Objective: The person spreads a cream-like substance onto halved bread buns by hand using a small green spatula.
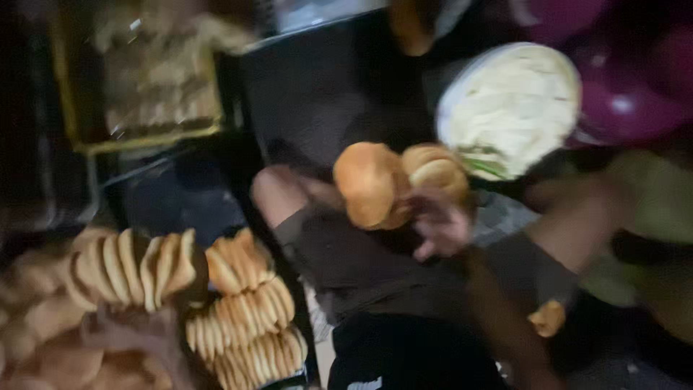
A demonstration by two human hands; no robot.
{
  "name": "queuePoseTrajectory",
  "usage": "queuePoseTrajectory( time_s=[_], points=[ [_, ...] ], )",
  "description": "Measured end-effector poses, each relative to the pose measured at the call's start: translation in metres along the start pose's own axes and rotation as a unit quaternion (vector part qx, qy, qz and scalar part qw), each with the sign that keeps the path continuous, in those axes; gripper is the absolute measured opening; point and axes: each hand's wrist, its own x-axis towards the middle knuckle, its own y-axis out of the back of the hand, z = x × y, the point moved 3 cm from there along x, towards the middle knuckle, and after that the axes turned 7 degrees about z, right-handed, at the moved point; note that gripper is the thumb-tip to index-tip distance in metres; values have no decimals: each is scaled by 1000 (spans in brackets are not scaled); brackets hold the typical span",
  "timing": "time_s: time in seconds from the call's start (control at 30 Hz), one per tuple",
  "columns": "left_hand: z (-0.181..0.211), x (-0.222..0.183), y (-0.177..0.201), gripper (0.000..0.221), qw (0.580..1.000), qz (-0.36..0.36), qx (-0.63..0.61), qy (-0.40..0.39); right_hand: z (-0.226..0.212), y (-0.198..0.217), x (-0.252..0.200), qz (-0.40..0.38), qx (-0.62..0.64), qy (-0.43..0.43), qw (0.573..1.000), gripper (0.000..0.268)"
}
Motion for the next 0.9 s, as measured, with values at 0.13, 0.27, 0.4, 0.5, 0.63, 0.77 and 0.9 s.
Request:
queuePoseTrajectory(
  time_s=[0.13, 0.27, 0.4, 0.5, 0.63, 0.77, 0.9],
  points=[
    [134, -21, 19, 68, 954, -76, -96, -274, 55, -12, 17, -4, 78, -91, 993, 63],
    [256, -73, 25, 59, 831, -136, -165, -513, 38, 10, -10, 123, -27, -71, 990, 68],
    [343, -71, 18, 53, 734, -154, -204, -630, -7, 52, -26, 203, -89, -12, 975, 73],
    [384, -49, 31, 36, 681, -236, -330, -610, -16, 76, -46, 243, -107, 0, 964, 77],
    [418, -52, 52, 39, 693, -89, -459, -549, -13, 104, -47, 267, -111, 7, 957, 83],
    [394, -74, 22, 30, 751, -71, -447, -480, -6, 124, -49, 274, -104, 3, 956, 89],
    [352, -93, -45, 41, 873, -140, -288, -368, -7, 132, -63, 289, -98, 13, 952, 94]
  ],
)
